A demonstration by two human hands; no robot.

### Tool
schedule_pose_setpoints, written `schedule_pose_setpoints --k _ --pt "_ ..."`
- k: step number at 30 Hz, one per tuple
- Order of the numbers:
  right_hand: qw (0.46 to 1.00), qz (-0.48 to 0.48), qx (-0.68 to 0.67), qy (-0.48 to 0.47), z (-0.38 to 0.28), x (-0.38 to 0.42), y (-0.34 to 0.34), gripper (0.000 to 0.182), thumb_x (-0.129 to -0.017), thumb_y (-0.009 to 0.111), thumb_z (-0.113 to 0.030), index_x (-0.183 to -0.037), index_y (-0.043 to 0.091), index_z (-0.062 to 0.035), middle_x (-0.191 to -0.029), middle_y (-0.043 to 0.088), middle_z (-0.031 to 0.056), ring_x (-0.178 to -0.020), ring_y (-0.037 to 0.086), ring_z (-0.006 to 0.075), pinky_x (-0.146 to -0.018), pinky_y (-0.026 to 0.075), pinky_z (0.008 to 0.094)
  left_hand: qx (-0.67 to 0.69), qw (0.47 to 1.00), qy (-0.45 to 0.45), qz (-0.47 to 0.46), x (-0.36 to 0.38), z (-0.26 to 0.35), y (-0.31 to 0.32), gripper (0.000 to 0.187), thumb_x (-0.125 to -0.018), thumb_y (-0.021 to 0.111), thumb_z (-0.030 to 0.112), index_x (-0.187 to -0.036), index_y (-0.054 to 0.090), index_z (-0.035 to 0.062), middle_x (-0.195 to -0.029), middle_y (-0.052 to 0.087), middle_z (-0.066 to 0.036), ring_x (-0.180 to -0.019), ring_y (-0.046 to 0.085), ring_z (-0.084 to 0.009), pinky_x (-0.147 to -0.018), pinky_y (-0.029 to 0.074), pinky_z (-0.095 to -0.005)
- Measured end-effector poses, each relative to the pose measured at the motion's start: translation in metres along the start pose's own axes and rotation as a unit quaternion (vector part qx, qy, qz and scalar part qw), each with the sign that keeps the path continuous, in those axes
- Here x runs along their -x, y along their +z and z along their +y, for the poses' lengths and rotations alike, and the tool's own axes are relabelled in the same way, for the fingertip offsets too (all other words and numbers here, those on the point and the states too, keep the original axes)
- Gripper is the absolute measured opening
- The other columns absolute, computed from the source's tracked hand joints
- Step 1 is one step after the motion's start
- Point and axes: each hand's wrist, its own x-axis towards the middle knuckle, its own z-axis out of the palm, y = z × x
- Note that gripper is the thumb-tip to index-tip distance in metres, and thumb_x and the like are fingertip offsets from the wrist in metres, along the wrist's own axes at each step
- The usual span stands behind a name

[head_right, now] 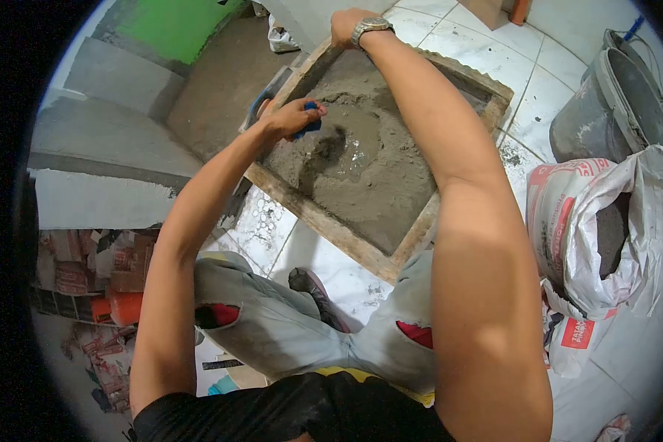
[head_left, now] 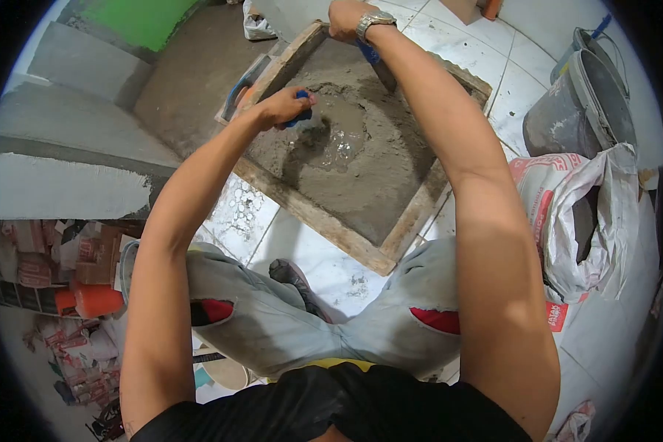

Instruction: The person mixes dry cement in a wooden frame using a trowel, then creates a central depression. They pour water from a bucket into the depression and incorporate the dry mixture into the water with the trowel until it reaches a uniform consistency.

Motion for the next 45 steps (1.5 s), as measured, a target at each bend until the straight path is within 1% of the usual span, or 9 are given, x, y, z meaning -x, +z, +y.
schedule_pose_setpoints --k 13,21,25,30,35,37,41,44,45 --pt "0.996 -0.072 -0.013 0.049 0.003 0.006 -0.028 0.029 -0.077 0.061 -0.019 -0.091 0.071 0.0036 -0.095 0.067 0.0281 -0.092 0.068 0.0385 -0.080 0.054 0.0432 -0.297 0.937 0.141 0.121 -0.009 0.057 -0.006 0.042 -0.103 0.037 0.034 -0.086 0.054 -0.0002 -0.065 0.050 -0.009 -0.060 0.047 -0.0181 -0.059 0.041 -0.0364" --pt "0.998 -0.059 0.011 0.007 0.027 -0.007 -0.010 0.027 -0.072 0.064 -0.020 -0.086 0.072 0.0021 -0.089 0.068 0.0264 -0.085 0.068 0.0375 -0.075 0.054 0.0425 0.014 0.987 0.091 0.129 0.093 0.019 -0.048 0.042 -0.096 0.053 0.050 -0.118 0.059 0.0153 -0.097 0.061 0.001 -0.083 0.056 -0.0091 -0.068 0.046 -0.0245" --pt "0.975 -0.062 -0.079 -0.198 0.087 0.001 -0.021 0.024 -0.077 0.051 -0.015 -0.068 0.062 0.0049 -0.056 0.058 0.0162 -0.054 0.062 0.0266 -0.053 0.050 0.0424 0.057 0.954 0.030 0.291 0.230 -0.047 -0.106 0.039 -0.094 0.055 0.041 -0.124 0.058 0.0173 -0.099 0.058 -0.002 -0.082 0.055 -0.0099 -0.069 0.045 -0.0243" --pt "0.985 -0.168 -0.031 -0.030 0.171 -0.038 0.001 0.028 -0.082 0.057 -0.026 -0.090 0.064 -0.0004 -0.075 0.066 0.0143 -0.068 0.063 0.0252 -0.065 0.052 0.0395 -0.023 0.802 -0.184 0.568 0.402 -0.188 -0.124 0.050 -0.078 0.059 0.024 -0.125 0.058 0.0080 -0.102 0.065 -0.014 -0.090 0.062 -0.0230 -0.081 0.050 -0.0338" --pt "0.961 -0.212 -0.118 0.131 0.127 0.003 -0.038 0.023 -0.074 0.069 -0.018 -0.092 0.060 -0.0065 -0.073 0.060 0.0101 -0.057 0.062 0.0271 -0.040 0.052 0.0440 -0.220 0.797 -0.346 0.443 0.477 -0.340 -0.087 0.052 -0.077 0.073 0.032 -0.120 0.062 0.0055 -0.106 0.068 -0.020 -0.101 0.065 -0.0313 -0.085 0.050 -0.0407" --pt "0.963 -0.186 -0.148 0.130 0.121 0.008 -0.040 0.019 -0.072 0.064 -0.013 -0.084 0.059 0.0004 -0.068 0.058 0.0129 -0.054 0.061 0.0277 -0.037 0.053 0.0473 -0.273 0.812 -0.306 0.416 0.449 -0.241 -0.102 0.037 -0.078 0.075 0.028 -0.104 0.064 0.0043 -0.093 0.067 -0.013 -0.088 0.065 -0.0228 -0.078 0.050 -0.0354" --pt "0.977 -0.208 -0.013 0.048 0.135 -0.009 -0.033 0.021 -0.076 0.058 -0.015 -0.089 0.063 0.0021 -0.067 0.061 0.0111 -0.052 0.061 0.0191 -0.042 0.054 0.0348 -0.008 0.878 0.097 0.468 0.370 -0.088 -0.134 0.025 -0.086 0.069 0.009 -0.078 0.046 0.0119 -0.075 0.043 0.007 -0.072 0.042 -0.0029 -0.066 0.038 -0.0203" --pt "0.974 -0.192 -0.067 0.099 0.088 0.016 -0.047 0.020 -0.075 0.059 -0.016 -0.083 0.063 0.0022 -0.066 0.062 0.0101 -0.049 0.061 0.0196 -0.042 0.052 0.0341 -0.105 0.903 0.298 0.293 0.308 0.005 -0.163 0.021 -0.085 0.071 0.010 -0.080 0.050 0.0093 -0.080 0.049 0.004 -0.075 0.047 -0.0053 -0.070 0.040 -0.0213" --pt "0.977 -0.173 -0.068 0.105 0.081 0.022 -0.048 0.020 -0.075 0.060 -0.016 -0.083 0.064 0.0021 -0.066 0.062 0.0103 -0.049 0.060 0.0192 -0.041 0.052 0.0340 0.039 0.945 0.316 -0.071 0.278 0.037 -0.199 0.040 -0.090 0.065 0.032 -0.125 0.062 0.0120 -0.126 0.061 -0.020 -0.108 0.063 -0.0331 -0.093 0.047 -0.0489"
